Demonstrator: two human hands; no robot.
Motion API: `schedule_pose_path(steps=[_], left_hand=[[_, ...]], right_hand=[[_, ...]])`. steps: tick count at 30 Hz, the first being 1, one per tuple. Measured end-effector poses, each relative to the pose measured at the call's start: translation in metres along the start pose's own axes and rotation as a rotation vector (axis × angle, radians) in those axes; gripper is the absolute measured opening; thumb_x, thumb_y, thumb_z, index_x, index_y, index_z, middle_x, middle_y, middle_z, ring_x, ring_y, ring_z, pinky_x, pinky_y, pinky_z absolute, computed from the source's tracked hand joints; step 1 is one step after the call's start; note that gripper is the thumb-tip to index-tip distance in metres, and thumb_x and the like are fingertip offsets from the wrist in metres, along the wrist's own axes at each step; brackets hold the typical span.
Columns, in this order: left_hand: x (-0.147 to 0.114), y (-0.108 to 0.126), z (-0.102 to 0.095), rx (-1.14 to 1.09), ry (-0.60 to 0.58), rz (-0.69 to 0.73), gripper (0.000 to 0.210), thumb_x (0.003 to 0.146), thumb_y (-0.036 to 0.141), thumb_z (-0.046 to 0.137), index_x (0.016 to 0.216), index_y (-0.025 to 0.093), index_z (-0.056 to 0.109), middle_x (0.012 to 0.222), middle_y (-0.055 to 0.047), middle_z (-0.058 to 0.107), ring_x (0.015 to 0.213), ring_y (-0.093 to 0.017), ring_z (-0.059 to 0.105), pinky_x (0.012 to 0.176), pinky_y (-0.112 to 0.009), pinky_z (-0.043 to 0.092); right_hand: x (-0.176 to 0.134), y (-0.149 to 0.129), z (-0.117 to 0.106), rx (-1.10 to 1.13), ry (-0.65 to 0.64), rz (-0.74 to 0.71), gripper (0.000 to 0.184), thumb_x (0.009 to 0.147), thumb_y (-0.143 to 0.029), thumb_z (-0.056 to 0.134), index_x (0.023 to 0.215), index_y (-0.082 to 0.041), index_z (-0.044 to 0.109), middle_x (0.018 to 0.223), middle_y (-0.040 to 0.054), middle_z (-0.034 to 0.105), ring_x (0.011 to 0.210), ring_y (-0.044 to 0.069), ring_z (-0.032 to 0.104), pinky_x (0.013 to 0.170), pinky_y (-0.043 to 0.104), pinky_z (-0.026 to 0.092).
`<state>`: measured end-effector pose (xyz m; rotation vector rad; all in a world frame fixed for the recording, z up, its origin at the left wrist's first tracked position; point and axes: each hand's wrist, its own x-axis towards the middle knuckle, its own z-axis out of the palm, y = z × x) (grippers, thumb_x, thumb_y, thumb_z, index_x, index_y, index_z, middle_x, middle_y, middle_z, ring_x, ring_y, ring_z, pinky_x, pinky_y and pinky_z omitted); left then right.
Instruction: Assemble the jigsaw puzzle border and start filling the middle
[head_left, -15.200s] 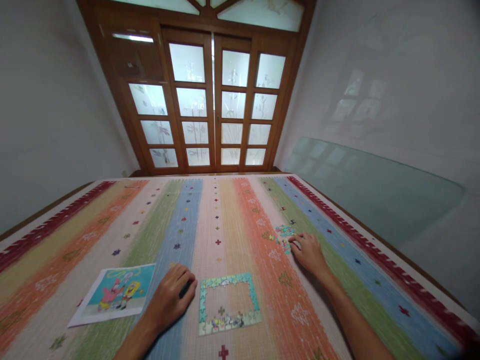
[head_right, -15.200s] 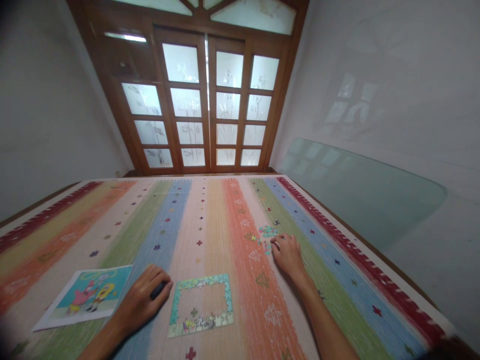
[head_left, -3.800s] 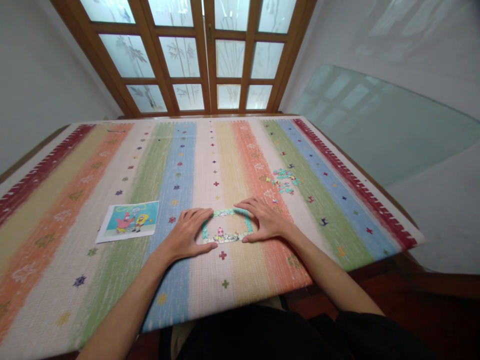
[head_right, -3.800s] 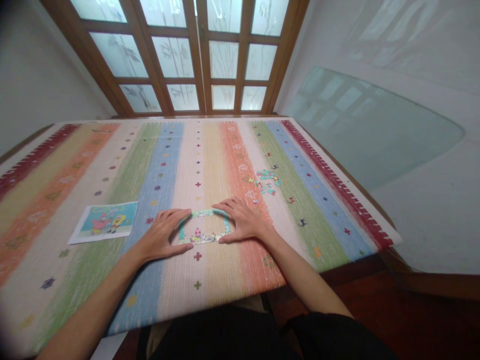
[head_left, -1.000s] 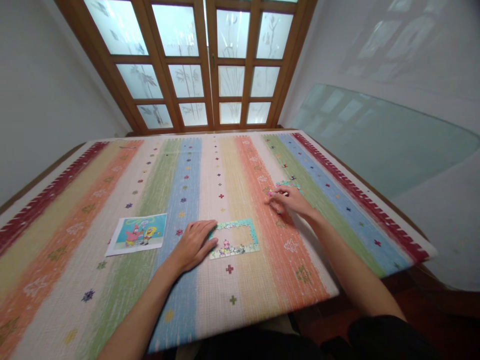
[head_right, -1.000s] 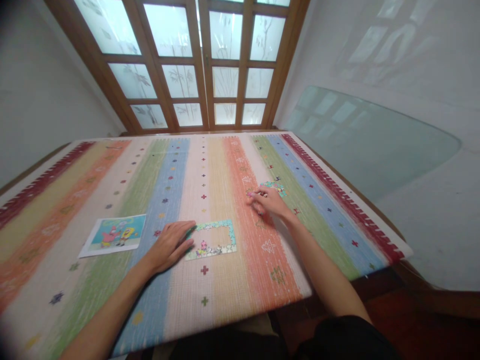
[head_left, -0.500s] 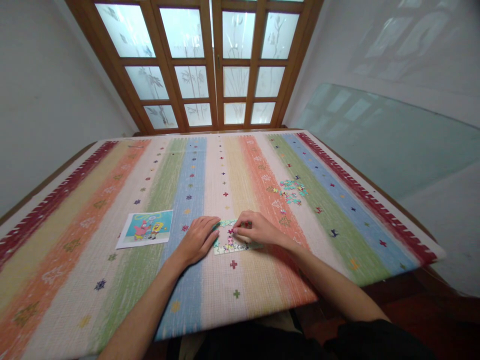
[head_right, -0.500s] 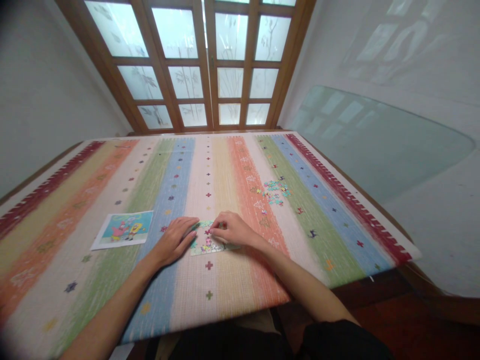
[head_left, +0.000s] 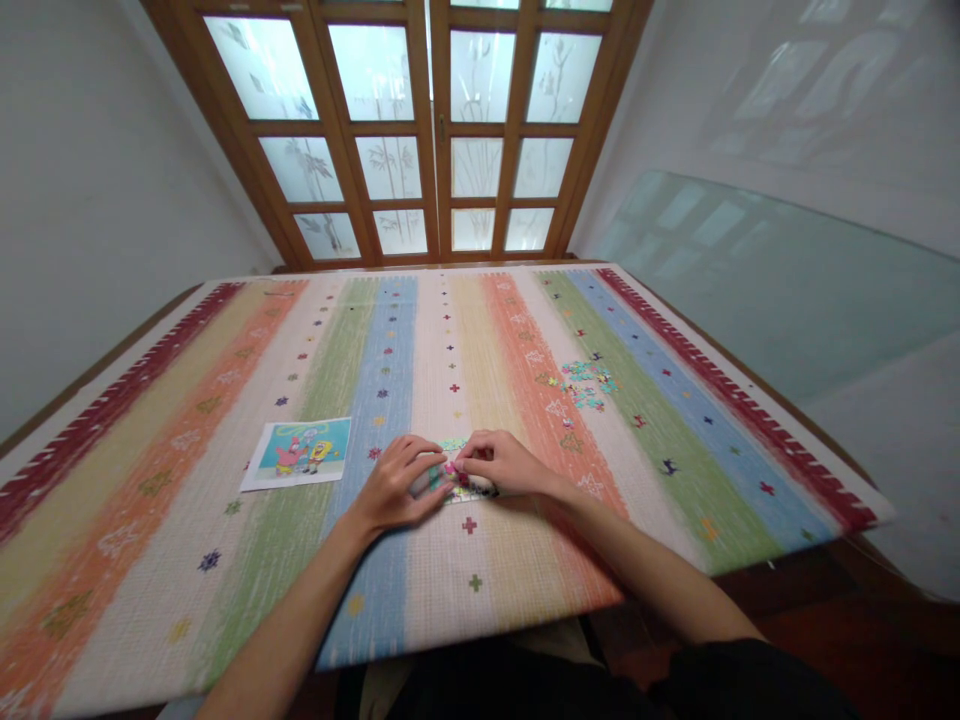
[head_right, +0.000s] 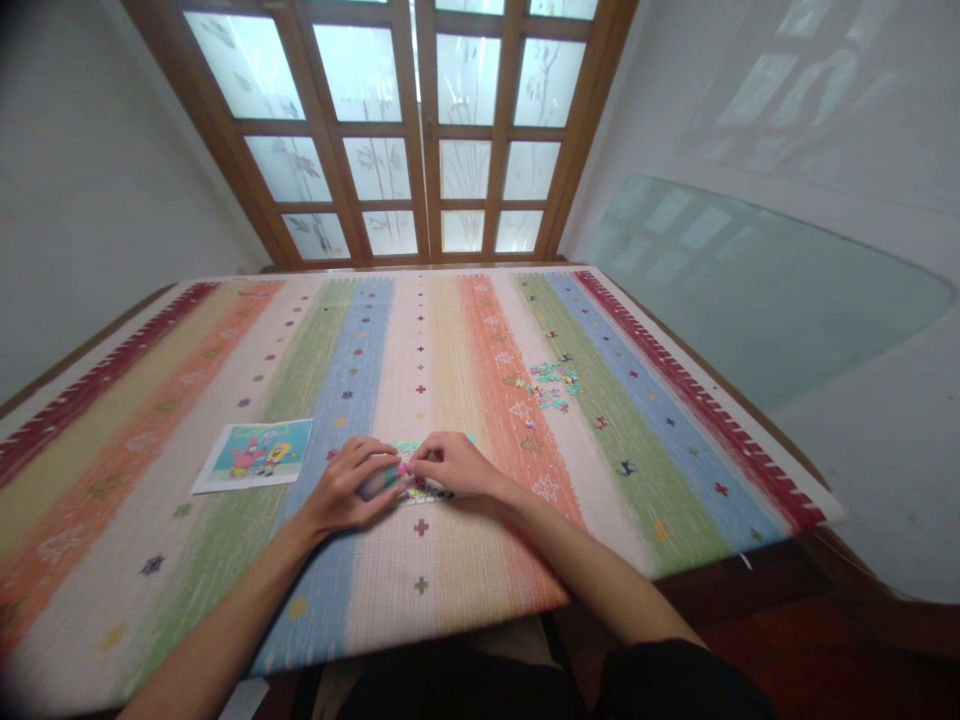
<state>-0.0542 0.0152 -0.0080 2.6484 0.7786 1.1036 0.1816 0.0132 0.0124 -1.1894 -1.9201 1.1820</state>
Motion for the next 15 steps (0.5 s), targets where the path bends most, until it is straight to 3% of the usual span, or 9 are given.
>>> schedule_pose_path(steps=[10, 15], left_hand=[[0.0006, 0.0024, 0.0018, -0.031, 0.013, 0.020, 0.018, 0.097, 0.024, 0.067, 0.115, 0.021, 0.070, 0.100, -0.009, 0.075, 0.093, -0.023, 0.068, 0.083, -0.041, 0.057], [0.0007, 0.0016, 0.0005, -0.048, 0.000, 0.028, 0.020, 0.097, 0.023, 0.066, 0.117, 0.021, 0.069, 0.103, -0.010, 0.074, 0.094, -0.023, 0.067, 0.083, -0.041, 0.058]], right_hand=[[-0.0025, 0.0047, 0.0019, -0.035, 0.017, 0.001, 0.013, 0.087, -0.025, 0.072, 0.083, -0.018, 0.081, 0.077, 0.0028, 0.071, 0.070, 0.014, 0.058, 0.066, 0.027, 0.042], [-0.0052, 0.0026, 0.0010, -0.075, 0.066, -0.077, 0.013, 0.089, -0.031, 0.077, 0.092, -0.019, 0.079, 0.084, 0.0031, 0.070, 0.074, 0.015, 0.057, 0.069, 0.027, 0.043]])
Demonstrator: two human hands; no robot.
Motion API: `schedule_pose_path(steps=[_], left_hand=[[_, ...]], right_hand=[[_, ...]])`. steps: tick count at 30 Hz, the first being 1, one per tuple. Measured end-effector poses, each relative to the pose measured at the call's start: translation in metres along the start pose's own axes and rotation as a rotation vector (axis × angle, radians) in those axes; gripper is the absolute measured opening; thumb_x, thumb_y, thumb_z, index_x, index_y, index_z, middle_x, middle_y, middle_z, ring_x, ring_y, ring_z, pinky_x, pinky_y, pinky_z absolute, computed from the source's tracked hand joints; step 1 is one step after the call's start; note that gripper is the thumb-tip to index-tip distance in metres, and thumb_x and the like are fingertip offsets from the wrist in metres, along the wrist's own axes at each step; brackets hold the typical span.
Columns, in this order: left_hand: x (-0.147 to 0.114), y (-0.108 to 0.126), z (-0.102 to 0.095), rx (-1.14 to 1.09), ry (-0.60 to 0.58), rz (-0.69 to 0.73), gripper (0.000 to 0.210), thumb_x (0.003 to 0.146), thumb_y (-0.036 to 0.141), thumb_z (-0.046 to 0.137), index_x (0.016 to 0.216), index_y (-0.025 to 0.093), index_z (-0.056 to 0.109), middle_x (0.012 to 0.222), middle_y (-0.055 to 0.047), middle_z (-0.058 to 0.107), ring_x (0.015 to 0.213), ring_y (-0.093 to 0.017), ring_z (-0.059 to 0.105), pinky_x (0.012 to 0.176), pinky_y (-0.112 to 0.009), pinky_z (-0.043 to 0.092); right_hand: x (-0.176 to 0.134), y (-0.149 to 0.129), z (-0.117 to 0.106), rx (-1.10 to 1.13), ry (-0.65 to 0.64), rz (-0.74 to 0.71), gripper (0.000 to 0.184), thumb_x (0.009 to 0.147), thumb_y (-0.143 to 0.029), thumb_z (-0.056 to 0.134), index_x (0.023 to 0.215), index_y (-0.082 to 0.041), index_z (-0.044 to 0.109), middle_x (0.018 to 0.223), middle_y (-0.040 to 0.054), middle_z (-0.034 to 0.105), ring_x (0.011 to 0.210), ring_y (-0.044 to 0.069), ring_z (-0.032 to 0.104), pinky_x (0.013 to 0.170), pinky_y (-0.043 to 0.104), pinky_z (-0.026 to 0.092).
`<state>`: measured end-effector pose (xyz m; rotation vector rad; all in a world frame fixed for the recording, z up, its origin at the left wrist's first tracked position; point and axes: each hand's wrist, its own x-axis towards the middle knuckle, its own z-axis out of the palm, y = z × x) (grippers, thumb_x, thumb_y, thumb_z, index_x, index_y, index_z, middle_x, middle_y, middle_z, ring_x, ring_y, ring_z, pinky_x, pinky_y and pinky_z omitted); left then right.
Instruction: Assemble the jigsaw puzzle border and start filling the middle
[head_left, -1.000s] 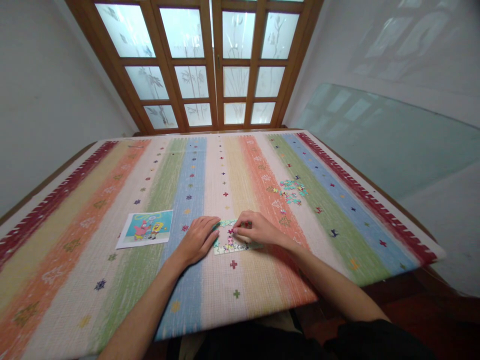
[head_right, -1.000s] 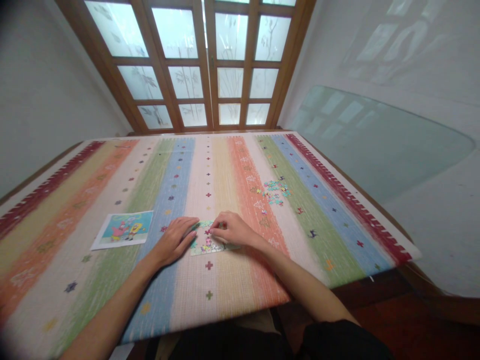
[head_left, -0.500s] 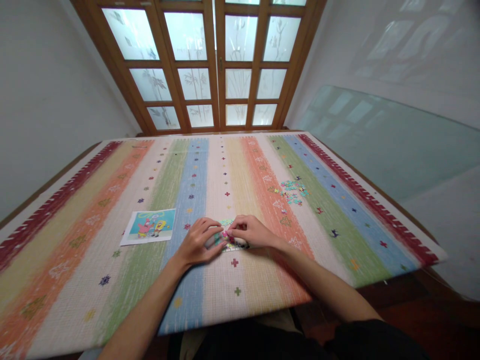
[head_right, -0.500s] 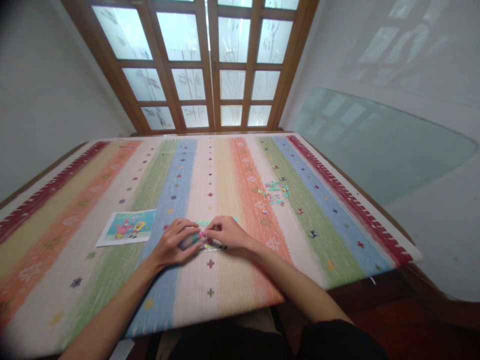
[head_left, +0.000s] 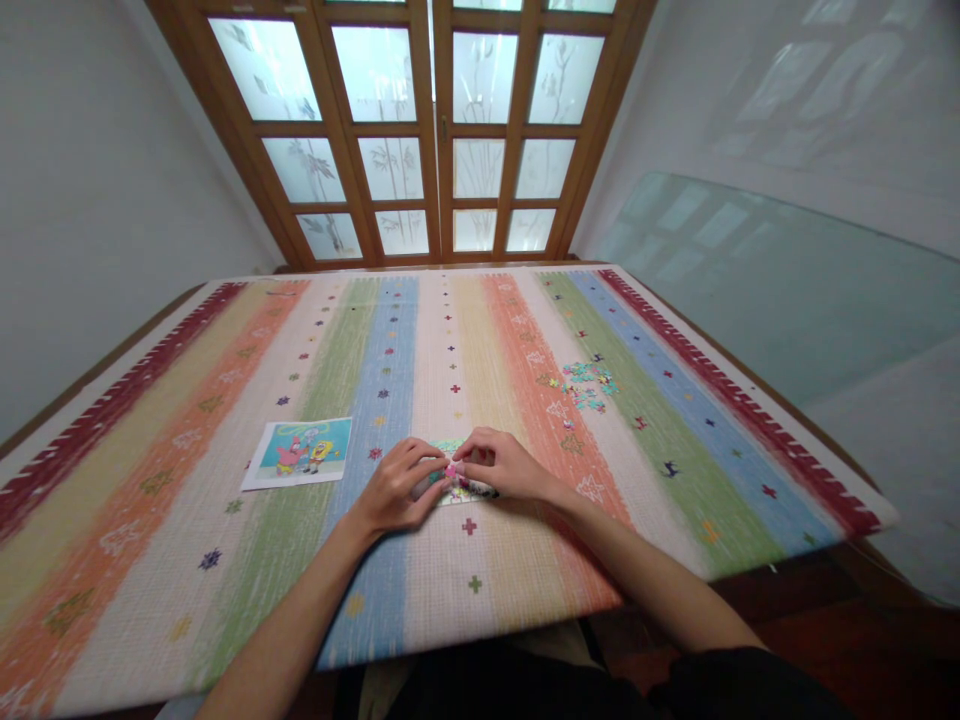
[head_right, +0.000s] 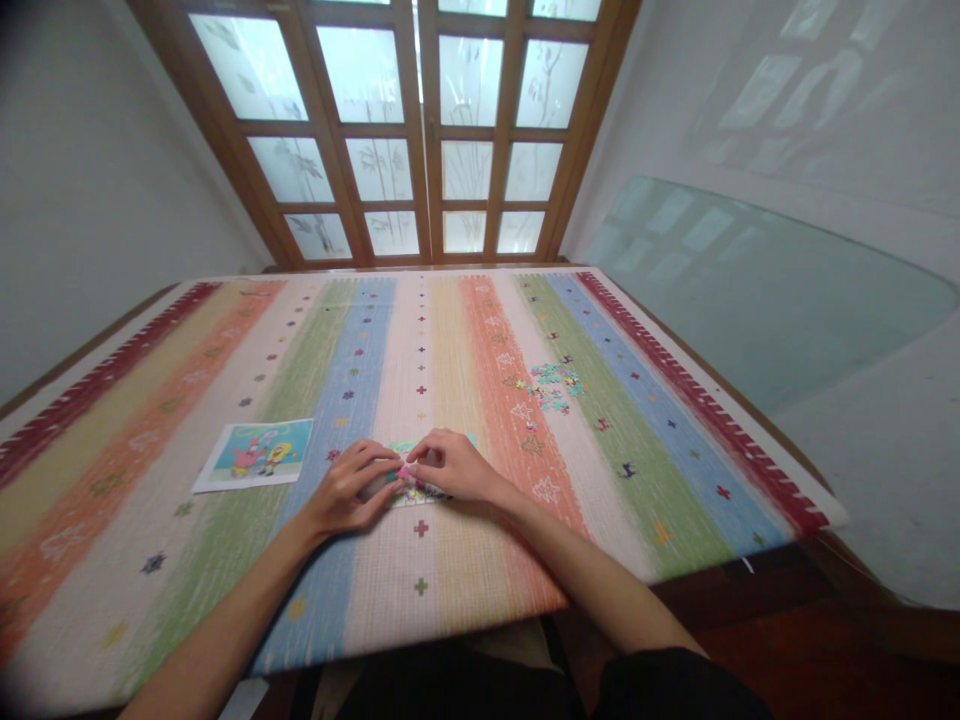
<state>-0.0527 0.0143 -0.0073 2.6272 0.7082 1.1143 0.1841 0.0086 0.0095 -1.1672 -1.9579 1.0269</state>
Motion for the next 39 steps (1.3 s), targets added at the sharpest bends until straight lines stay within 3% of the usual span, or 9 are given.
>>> schedule_pose_path(steps=[19, 27, 39], left_hand=[[0.000, 0.001, 0.000, -0.021, -0.059, -0.016, 0.018, 0.099, 0.025, 0.063, 0.114, 0.019, 0.070, 0.102, -0.011, 0.074, 0.095, -0.024, 0.066, 0.085, -0.043, 0.058], [-0.001, 0.000, -0.004, 0.019, -0.083, -0.138, 0.024, 0.100, 0.025, 0.056, 0.119, 0.019, 0.070, 0.109, -0.011, 0.072, 0.104, -0.027, 0.062, 0.094, -0.047, 0.054], [-0.001, -0.004, 0.002, 0.057, -0.104, -0.131, 0.027, 0.098, 0.030, 0.062, 0.122, 0.018, 0.066, 0.115, -0.012, 0.070, 0.109, -0.028, 0.061, 0.097, -0.046, 0.053]], right_hand=[[-0.007, 0.007, 0.003, -0.121, -0.004, -0.246, 0.015, 0.085, -0.020, 0.080, 0.100, -0.021, 0.078, 0.098, 0.0056, 0.064, 0.094, 0.021, 0.060, 0.085, 0.035, 0.049], [-0.009, 0.007, 0.003, -0.163, 0.003, -0.259, 0.012, 0.082, -0.018, 0.081, 0.094, -0.020, 0.077, 0.095, 0.0054, 0.063, 0.093, 0.022, 0.061, 0.085, 0.036, 0.049], [-0.009, 0.012, 0.006, -0.207, -0.047, -0.229, 0.009, 0.086, -0.020, 0.079, 0.094, -0.019, 0.077, 0.098, 0.0056, 0.063, 0.095, 0.020, 0.060, 0.087, 0.034, 0.049]])
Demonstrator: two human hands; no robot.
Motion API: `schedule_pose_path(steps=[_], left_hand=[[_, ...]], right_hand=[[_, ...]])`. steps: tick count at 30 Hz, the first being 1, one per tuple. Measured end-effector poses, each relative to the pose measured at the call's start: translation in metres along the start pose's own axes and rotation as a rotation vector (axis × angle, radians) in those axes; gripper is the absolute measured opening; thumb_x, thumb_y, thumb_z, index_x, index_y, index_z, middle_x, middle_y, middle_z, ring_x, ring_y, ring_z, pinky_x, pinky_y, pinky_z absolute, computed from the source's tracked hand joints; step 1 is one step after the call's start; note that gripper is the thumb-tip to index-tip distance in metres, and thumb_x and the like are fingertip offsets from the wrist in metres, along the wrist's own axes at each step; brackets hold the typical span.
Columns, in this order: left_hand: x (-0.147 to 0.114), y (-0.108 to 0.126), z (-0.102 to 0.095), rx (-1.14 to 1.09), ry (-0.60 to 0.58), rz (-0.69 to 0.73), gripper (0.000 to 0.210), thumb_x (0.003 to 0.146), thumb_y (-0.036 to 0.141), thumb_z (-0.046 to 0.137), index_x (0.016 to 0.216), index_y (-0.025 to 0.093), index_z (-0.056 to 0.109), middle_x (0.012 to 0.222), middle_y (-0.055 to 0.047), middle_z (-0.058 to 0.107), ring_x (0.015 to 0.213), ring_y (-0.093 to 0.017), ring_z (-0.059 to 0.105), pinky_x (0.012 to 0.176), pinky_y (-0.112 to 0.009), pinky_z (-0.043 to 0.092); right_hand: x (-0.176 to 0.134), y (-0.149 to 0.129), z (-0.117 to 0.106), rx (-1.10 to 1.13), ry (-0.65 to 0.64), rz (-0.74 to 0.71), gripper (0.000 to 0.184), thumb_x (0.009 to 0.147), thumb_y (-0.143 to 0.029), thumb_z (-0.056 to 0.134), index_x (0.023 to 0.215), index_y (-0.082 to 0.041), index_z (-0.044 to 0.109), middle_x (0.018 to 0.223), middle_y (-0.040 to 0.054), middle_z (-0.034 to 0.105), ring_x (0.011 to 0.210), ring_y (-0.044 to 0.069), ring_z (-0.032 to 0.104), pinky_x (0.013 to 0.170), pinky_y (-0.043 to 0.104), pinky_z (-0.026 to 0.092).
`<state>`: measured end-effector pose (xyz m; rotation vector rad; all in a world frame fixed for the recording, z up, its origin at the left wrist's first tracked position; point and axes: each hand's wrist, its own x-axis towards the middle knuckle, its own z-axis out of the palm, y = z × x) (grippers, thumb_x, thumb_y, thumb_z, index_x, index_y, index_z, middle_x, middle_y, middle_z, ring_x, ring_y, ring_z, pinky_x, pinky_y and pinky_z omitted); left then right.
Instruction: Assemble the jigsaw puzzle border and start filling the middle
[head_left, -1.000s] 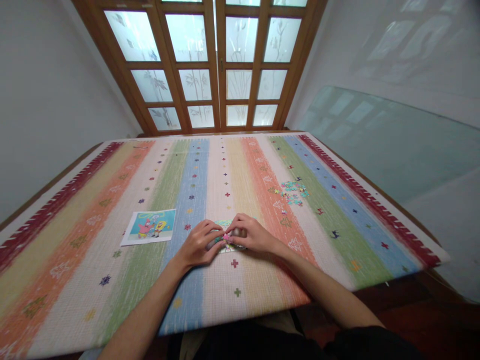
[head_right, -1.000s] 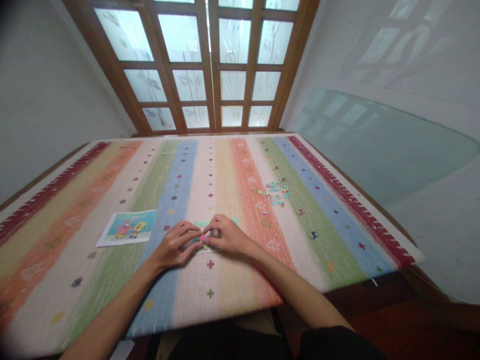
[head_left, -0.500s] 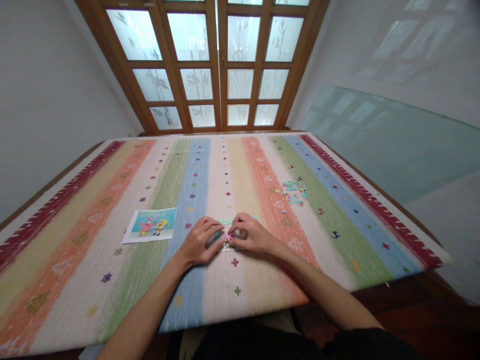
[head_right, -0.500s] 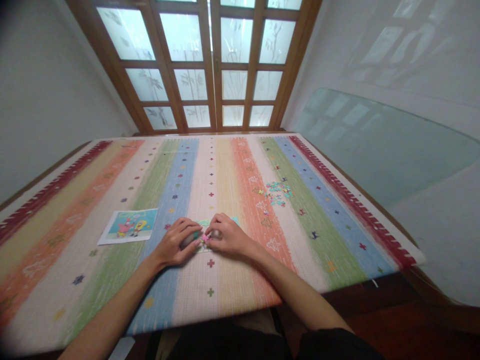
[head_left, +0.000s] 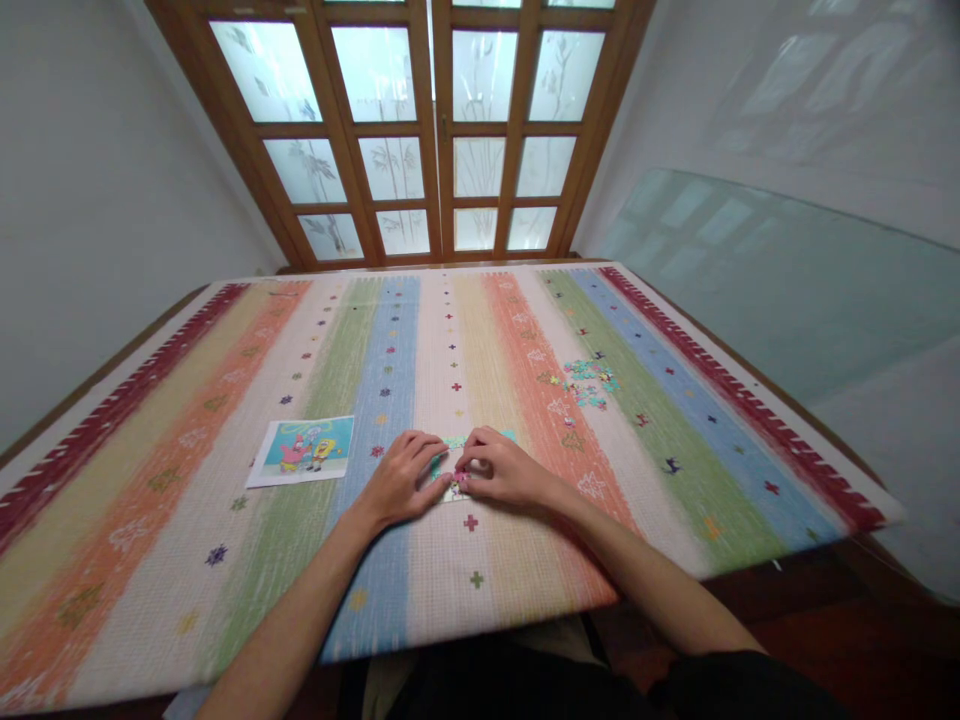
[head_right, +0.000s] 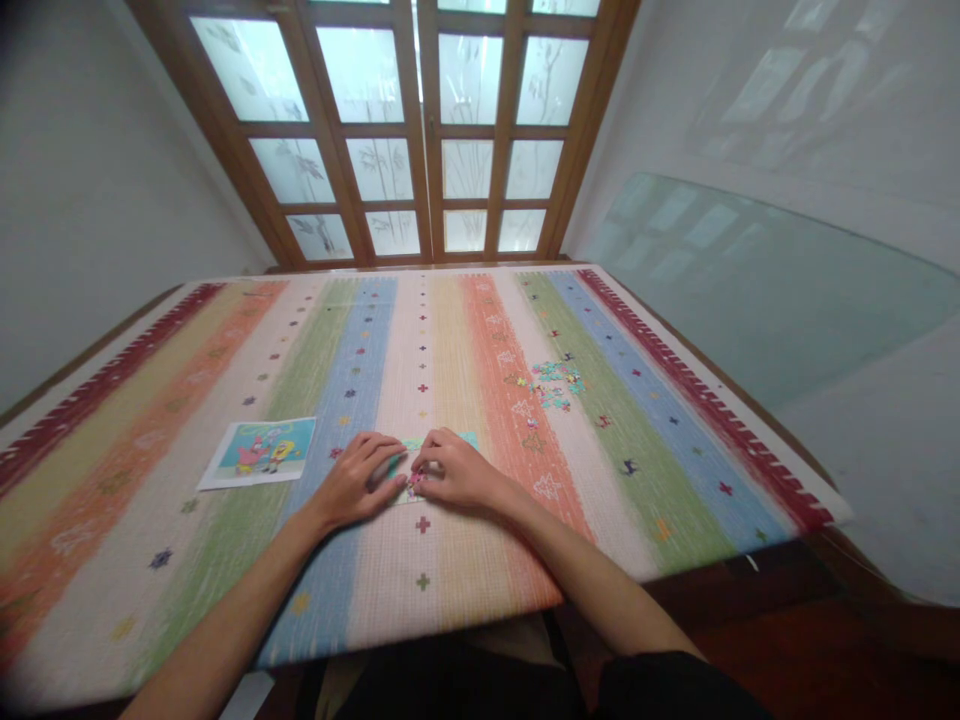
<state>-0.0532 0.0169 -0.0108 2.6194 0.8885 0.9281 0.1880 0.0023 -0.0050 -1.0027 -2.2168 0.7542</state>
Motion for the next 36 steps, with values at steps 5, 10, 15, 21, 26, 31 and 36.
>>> schedule_pose_path(steps=[5, 10, 15, 21, 26, 31, 36], left_hand=[[0.000, -0.002, 0.004, 0.018, -0.032, 0.001, 0.028, 0.099, 0.032, 0.062, 0.123, 0.019, 0.064, 0.116, -0.012, 0.069, 0.110, -0.028, 0.060, 0.098, -0.045, 0.052], [-0.001, -0.002, 0.004, 0.025, -0.055, -0.011, 0.026, 0.101, 0.032, 0.059, 0.123, 0.019, 0.063, 0.118, -0.011, 0.068, 0.111, -0.028, 0.059, 0.099, -0.045, 0.050], [-0.001, -0.003, 0.003, 0.031, -0.094, -0.028, 0.027, 0.102, 0.029, 0.054, 0.125, 0.019, 0.063, 0.121, -0.012, 0.067, 0.114, -0.029, 0.057, 0.101, -0.047, 0.048], [-0.001, -0.003, 0.004, 0.044, -0.122, -0.034, 0.028, 0.104, 0.029, 0.050, 0.126, 0.018, 0.064, 0.121, -0.013, 0.067, 0.116, -0.029, 0.057, 0.101, -0.048, 0.047], [0.001, -0.002, 0.004, 0.050, -0.135, -0.035, 0.028, 0.104, 0.031, 0.051, 0.126, 0.018, 0.063, 0.122, -0.012, 0.067, 0.115, -0.029, 0.057, 0.101, -0.048, 0.046], [0.001, -0.001, 0.004, 0.046, -0.134, -0.030, 0.029, 0.100, 0.032, 0.058, 0.126, 0.019, 0.063, 0.123, -0.012, 0.068, 0.115, -0.029, 0.058, 0.100, -0.046, 0.047], [0.001, -0.001, 0.003, 0.051, -0.128, -0.030, 0.029, 0.099, 0.033, 0.059, 0.125, 0.020, 0.063, 0.122, -0.012, 0.068, 0.115, -0.030, 0.058, 0.099, -0.046, 0.047]], right_hand=[[0.000, 0.001, -0.003, -0.023, -0.023, -0.015, 0.009, 0.087, -0.020, 0.079, 0.095, -0.018, 0.077, 0.099, 0.0066, 0.063, 0.096, 0.021, 0.060, 0.087, 0.035, 0.049], [0.000, 0.002, -0.005, -0.047, -0.005, 0.012, 0.004, 0.089, -0.015, 0.076, 0.092, -0.017, 0.077, 0.094, 0.0060, 0.063, 0.095, 0.021, 0.060, 0.088, 0.035, 0.049], [0.001, 0.004, 0.003, -0.077, -0.004, 0.002, 0.003, 0.089, -0.014, 0.076, 0.089, -0.017, 0.077, 0.092, 0.0055, 0.062, 0.093, 0.021, 0.060, 0.087, 0.034, 0.049], [0.002, 0.004, 0.010, -0.088, 0.003, -0.012, 0.003, 0.091, -0.017, 0.076, 0.089, -0.018, 0.077, 0.093, 0.0055, 0.063, 0.094, 0.020, 0.060, 0.086, 0.033, 0.049], [0.003, 0.004, 0.012, -0.104, 0.006, -0.034, 0.004, 0.092, -0.015, 0.075, 0.090, -0.018, 0.078, 0.094, 0.0058, 0.063, 0.095, 0.021, 0.060, 0.087, 0.033, 0.049], [0.003, 0.002, 0.011, -0.119, 0.018, -0.043, 0.004, 0.091, -0.014, 0.076, 0.089, -0.017, 0.077, 0.094, 0.0065, 0.064, 0.094, 0.021, 0.061, 0.086, 0.034, 0.050], [0.004, 0.000, 0.011, -0.123, 0.034, -0.039, 0.005, 0.092, -0.017, 0.076, 0.087, -0.017, 0.077, 0.093, 0.0066, 0.065, 0.092, 0.021, 0.060, 0.084, 0.034, 0.050]])
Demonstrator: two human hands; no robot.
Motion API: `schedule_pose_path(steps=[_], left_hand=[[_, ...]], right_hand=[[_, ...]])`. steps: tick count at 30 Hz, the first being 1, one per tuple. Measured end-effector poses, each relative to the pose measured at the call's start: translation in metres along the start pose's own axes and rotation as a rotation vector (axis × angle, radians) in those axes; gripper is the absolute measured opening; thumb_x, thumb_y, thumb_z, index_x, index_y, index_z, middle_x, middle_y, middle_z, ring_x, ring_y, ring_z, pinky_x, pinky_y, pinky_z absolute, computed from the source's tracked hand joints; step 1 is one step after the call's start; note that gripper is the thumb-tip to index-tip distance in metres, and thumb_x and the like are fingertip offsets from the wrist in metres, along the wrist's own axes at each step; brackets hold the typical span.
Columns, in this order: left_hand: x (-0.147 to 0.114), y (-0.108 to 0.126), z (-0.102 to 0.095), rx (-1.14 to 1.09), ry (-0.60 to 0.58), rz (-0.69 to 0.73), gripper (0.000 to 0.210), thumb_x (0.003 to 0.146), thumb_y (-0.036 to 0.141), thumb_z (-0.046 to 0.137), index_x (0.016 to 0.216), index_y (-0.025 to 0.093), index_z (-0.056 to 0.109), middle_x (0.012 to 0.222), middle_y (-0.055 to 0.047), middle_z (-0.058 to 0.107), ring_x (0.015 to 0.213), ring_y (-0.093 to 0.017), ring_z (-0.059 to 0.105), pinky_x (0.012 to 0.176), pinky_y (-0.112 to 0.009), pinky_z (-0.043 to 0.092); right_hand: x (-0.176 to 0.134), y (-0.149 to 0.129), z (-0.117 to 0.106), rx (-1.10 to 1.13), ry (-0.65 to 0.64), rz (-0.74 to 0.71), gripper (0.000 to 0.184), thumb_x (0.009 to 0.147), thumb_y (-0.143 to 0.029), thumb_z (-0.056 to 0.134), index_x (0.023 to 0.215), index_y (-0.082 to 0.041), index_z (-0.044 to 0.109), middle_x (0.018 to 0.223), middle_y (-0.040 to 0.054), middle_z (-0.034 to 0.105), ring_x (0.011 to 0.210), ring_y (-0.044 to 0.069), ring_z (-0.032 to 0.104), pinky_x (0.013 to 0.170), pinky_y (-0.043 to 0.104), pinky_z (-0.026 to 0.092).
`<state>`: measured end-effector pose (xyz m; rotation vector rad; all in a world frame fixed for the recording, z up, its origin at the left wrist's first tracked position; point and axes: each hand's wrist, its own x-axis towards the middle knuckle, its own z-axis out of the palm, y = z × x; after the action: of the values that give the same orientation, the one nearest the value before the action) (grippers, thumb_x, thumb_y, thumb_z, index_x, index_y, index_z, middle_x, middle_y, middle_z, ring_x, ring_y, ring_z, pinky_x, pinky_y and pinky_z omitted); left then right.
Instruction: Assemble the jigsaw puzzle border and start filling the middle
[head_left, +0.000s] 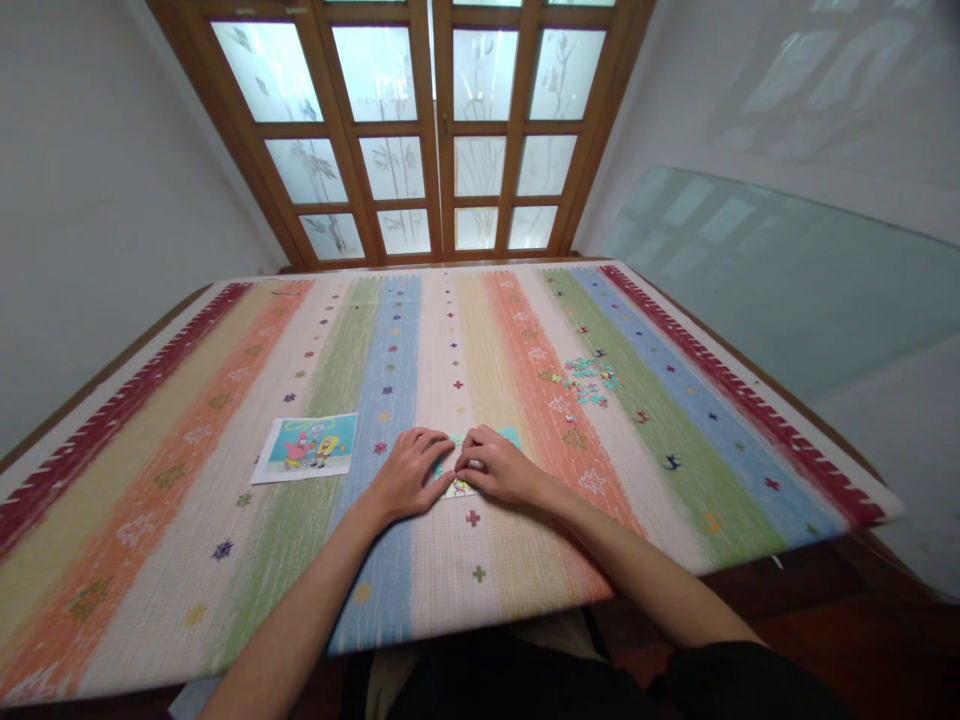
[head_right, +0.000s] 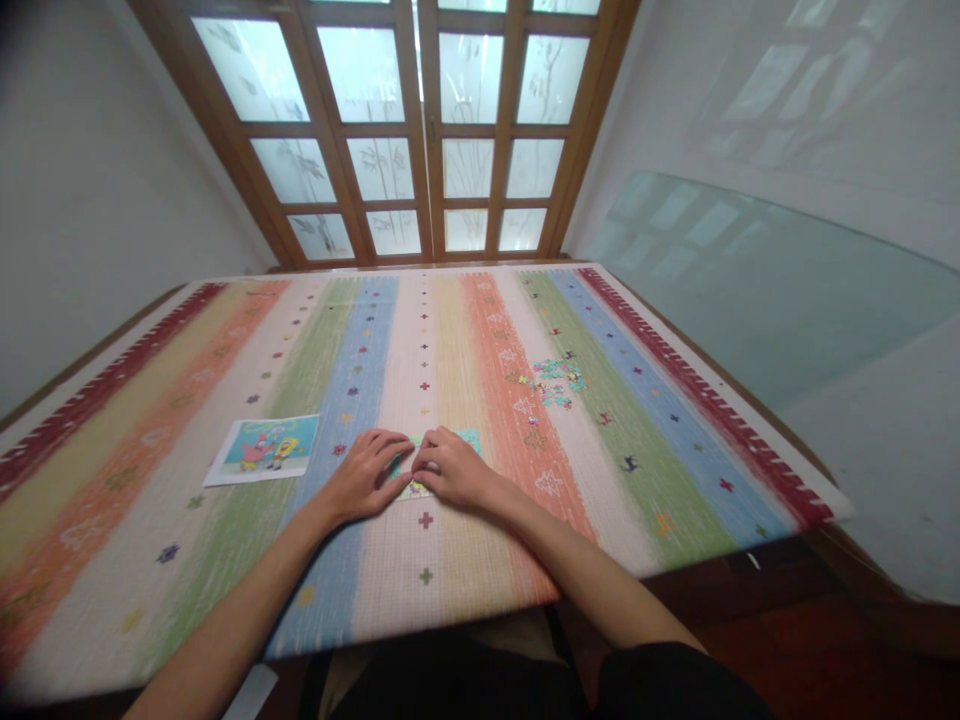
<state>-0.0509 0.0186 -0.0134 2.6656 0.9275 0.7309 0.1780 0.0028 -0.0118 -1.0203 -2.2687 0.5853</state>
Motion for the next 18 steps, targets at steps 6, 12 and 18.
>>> schedule_pose_path(steps=[6, 12, 18], left_hand=[[-0.001, -0.002, 0.002, 0.003, 0.016, 0.009, 0.028, 0.100, 0.034, 0.059, 0.122, 0.019, 0.064, 0.120, -0.012, 0.068, 0.114, -0.029, 0.059, 0.098, -0.046, 0.047], [-0.001, -0.002, 0.003, -0.002, 0.011, 0.013, 0.026, 0.101, 0.034, 0.057, 0.121, 0.020, 0.066, 0.118, -0.012, 0.069, 0.113, -0.029, 0.059, 0.098, -0.047, 0.047], [-0.001, -0.003, 0.002, -0.013, -0.002, 0.012, 0.027, 0.101, 0.033, 0.057, 0.122, 0.019, 0.066, 0.119, -0.012, 0.069, 0.113, -0.029, 0.059, 0.099, -0.048, 0.048]], right_hand=[[-0.001, -0.001, 0.000, -0.012, 0.001, 0.011, 0.005, 0.092, -0.017, 0.076, 0.086, -0.018, 0.076, 0.092, 0.0065, 0.065, 0.092, 0.021, 0.060, 0.084, 0.034, 0.049], [-0.001, -0.003, -0.008, 0.000, 0.055, 0.007, 0.006, 0.092, -0.016, 0.070, 0.090, -0.019, 0.074, 0.094, 0.0058, 0.066, 0.095, 0.022, 0.060, 0.087, 0.036, 0.048], [-0.002, 0.011, -0.030, -0.011, 0.136, 0.076, 0.006, 0.091, -0.016, 0.068, 0.089, -0.019, 0.073, 0.091, 0.0064, 0.066, 0.091, 0.023, 0.060, 0.084, 0.037, 0.047]])
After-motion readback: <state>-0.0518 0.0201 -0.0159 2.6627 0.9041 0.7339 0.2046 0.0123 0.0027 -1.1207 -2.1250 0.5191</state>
